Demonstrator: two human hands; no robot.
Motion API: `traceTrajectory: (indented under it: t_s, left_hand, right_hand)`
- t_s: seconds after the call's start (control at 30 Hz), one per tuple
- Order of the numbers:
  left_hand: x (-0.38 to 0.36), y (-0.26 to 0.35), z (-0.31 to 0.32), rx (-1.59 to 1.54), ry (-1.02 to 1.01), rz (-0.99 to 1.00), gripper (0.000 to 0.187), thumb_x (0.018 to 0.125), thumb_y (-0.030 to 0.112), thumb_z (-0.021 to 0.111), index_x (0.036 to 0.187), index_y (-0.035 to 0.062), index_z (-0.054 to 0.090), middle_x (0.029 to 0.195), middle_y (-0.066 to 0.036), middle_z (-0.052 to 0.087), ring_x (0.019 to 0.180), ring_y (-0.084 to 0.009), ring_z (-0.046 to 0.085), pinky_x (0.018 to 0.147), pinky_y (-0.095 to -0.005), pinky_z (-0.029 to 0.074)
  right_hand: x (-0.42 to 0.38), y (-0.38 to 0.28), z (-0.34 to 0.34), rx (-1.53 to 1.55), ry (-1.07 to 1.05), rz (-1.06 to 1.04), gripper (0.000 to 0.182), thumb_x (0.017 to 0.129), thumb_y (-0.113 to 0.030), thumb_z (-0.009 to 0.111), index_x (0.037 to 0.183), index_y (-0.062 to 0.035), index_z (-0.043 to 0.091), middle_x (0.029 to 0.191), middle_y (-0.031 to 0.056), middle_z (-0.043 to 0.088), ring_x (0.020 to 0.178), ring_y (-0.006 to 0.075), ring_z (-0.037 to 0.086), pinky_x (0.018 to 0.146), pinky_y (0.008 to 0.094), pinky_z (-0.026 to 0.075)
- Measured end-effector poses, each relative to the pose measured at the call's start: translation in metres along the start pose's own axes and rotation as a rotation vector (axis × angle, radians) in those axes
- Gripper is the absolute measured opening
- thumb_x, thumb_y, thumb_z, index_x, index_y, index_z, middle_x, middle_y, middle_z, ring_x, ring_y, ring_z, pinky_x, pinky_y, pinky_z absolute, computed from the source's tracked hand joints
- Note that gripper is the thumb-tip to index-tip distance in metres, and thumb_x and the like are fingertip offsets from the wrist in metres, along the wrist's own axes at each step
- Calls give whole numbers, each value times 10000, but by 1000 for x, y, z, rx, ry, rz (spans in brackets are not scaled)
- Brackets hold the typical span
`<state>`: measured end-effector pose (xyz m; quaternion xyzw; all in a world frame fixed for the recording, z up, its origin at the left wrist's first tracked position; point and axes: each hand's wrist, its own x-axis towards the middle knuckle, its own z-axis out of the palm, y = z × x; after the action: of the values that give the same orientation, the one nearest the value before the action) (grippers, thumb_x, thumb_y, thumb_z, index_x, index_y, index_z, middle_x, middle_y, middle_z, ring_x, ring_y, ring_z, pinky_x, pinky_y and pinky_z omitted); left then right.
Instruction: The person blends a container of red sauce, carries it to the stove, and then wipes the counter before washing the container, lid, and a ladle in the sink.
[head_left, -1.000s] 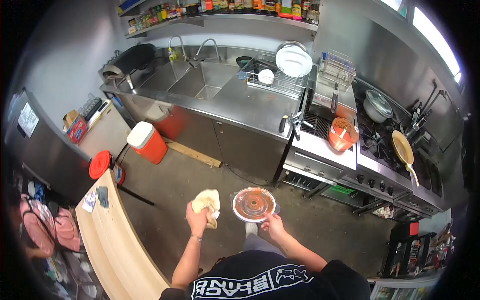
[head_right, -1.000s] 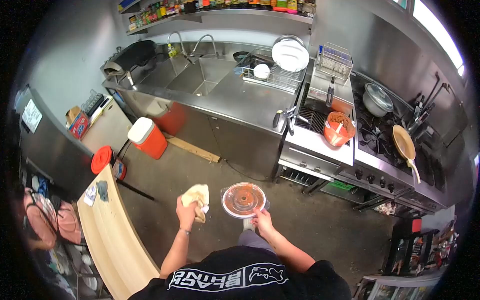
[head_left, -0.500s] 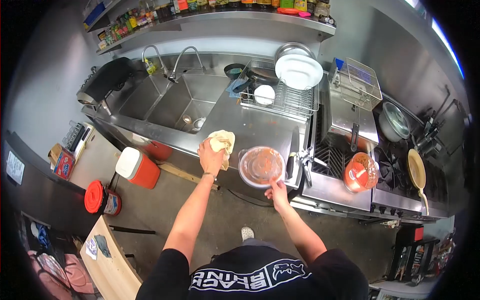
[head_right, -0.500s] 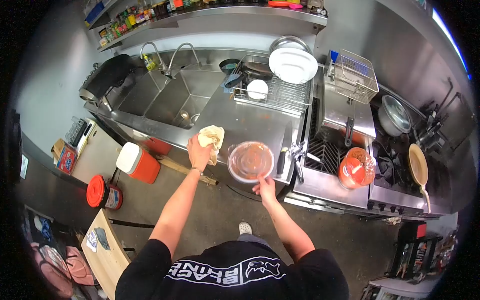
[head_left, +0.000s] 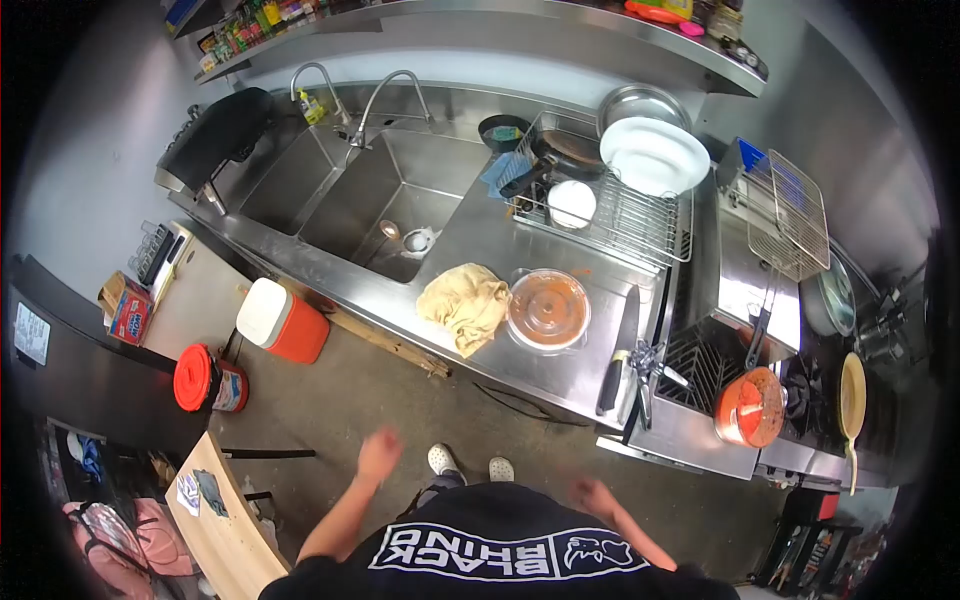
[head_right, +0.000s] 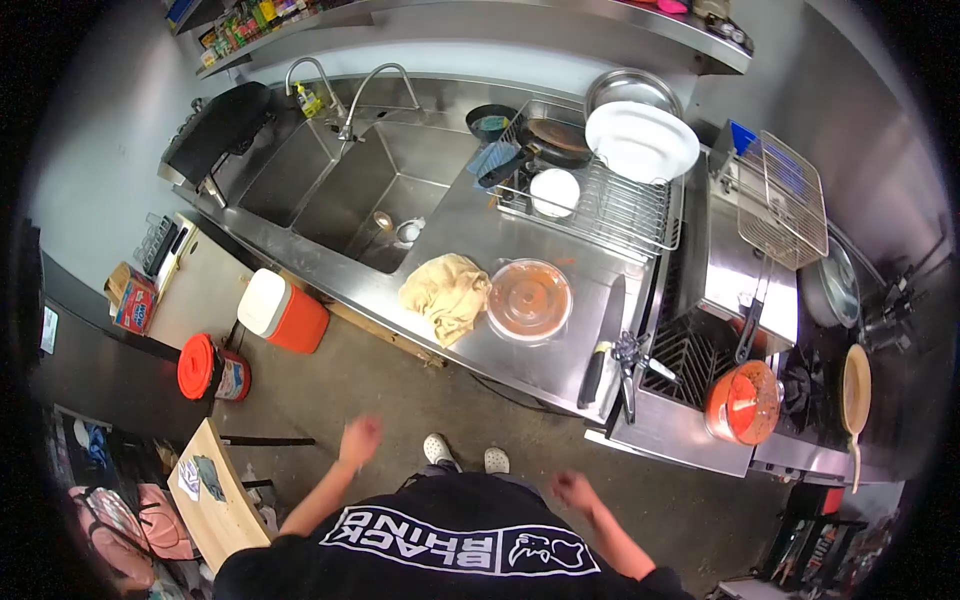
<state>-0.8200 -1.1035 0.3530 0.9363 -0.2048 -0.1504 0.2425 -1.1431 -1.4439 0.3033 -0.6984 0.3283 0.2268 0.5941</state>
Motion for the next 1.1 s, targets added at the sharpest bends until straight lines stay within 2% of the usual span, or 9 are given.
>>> traceTrajectory:
  t_s: [0.03,0.07,0.1,0.2,0.3,0.57,1.1]
  left_hand:
    - [-47,-75,27,325,-286,-65,254,757,242,570,935,65,606,869,-168,610,828,-313,588,713,-412,476]
    - [-100,-67,14,439,-486,-306,293,785,259,546,1010,83,610,961,-164,607,916,-282,578,764,-411,471]
    - [-133,-82,17,422,-596,-423,291,784,258,546,1008,84,611,962,-163,608,917,-282,578,765,-411,471]
    - [-174,-120,28,144,-593,-696,286,783,257,546,1002,85,613,963,-163,608,920,-282,578,767,-409,472]
    - [-180,-139,31,-57,-502,-846,281,782,255,545,996,87,615,965,-162,609,922,-281,578,769,-407,472]
    - [-158,-166,19,-317,-360,-897,268,778,250,545,980,91,620,970,-159,611,930,-281,578,774,-403,473]
    - [-134,-244,-18,-409,-380,-922,243,771,241,543,947,98,632,979,-154,615,945,-279,579,785,-395,475]
  right_hand:
    - [5,93,26,18,74,-102,278,819,-178,574,1036,-6,594,902,74,605,804,127,555,659,268,469]
    - [-51,53,37,176,-82,234,229,824,-131,538,1004,-3,599,886,65,646,791,184,602,714,329,479]
    - [-66,43,41,219,-120,342,230,823,-132,540,1005,-4,598,889,65,645,793,184,601,716,329,478]
    - [-74,48,54,284,-133,418,234,820,-135,544,1008,-6,597,898,66,643,801,185,600,723,330,477]
    - [-65,37,54,296,-150,440,239,818,-138,548,1012,-7,596,906,66,641,809,186,598,729,330,476]
    - [-43,-4,67,247,-229,469,252,810,-146,560,1020,-11,593,929,67,635,830,188,595,746,331,473]
    - [-42,-54,120,174,-401,500,282,795,-162,584,1038,-20,587,975,69,624,873,192,587,781,334,468]
